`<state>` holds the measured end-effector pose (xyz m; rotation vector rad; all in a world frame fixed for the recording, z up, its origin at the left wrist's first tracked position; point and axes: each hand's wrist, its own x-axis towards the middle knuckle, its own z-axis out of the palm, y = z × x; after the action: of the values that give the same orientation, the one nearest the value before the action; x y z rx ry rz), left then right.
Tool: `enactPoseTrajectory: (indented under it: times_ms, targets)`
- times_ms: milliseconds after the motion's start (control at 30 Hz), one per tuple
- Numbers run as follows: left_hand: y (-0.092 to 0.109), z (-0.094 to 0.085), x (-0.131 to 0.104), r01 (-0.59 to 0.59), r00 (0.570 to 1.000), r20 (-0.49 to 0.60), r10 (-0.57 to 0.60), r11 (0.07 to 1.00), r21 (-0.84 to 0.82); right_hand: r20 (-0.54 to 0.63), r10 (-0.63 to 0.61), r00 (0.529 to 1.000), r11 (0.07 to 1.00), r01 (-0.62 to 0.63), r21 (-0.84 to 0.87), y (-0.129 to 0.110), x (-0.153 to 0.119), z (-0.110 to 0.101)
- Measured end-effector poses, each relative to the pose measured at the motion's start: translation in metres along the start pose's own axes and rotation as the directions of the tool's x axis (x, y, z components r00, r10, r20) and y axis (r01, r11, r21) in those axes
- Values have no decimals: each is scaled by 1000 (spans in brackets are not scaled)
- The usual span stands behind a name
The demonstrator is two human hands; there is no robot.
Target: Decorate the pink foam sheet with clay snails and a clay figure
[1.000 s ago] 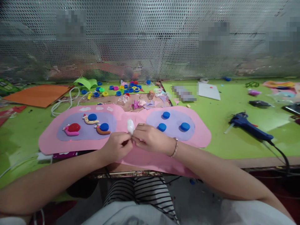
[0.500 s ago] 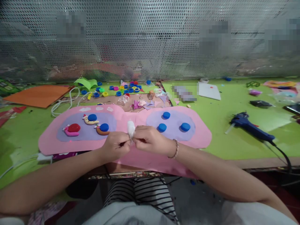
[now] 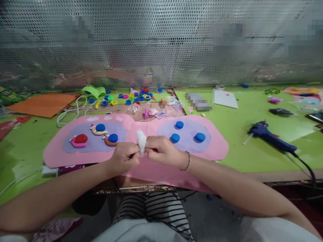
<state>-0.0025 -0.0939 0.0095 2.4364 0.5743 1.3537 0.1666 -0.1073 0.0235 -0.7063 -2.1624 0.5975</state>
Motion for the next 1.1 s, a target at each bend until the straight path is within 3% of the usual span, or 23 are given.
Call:
enactPoseTrajectory:
  times_ms: [200, 400, 633, 900, 1100]
  targets:
    - [6, -2, 4, -21, 999, -45, 23, 999, 36, -52, 16, 999, 1000, -17, -20, -2, 1, 0]
    - [1, 1, -1, -80, 997, -9, 80, 994, 68, 42, 77, 996, 990, -72, -123, -6, 1, -6]
    - [1, 3, -3, -92, 995, 51, 88, 993, 74, 67, 22, 998, 967, -4, -254, -7, -2, -3]
    - [2, -1, -5, 103, 982, 155, -106, 994, 31, 139, -134, 981, 950, 167, -263, -6, 0, -6]
    - [-2, -2, -6, 16, 986, 165, -34, 994, 109, 149, -95, 984, 961, 129, -245, -4, 1, -7]
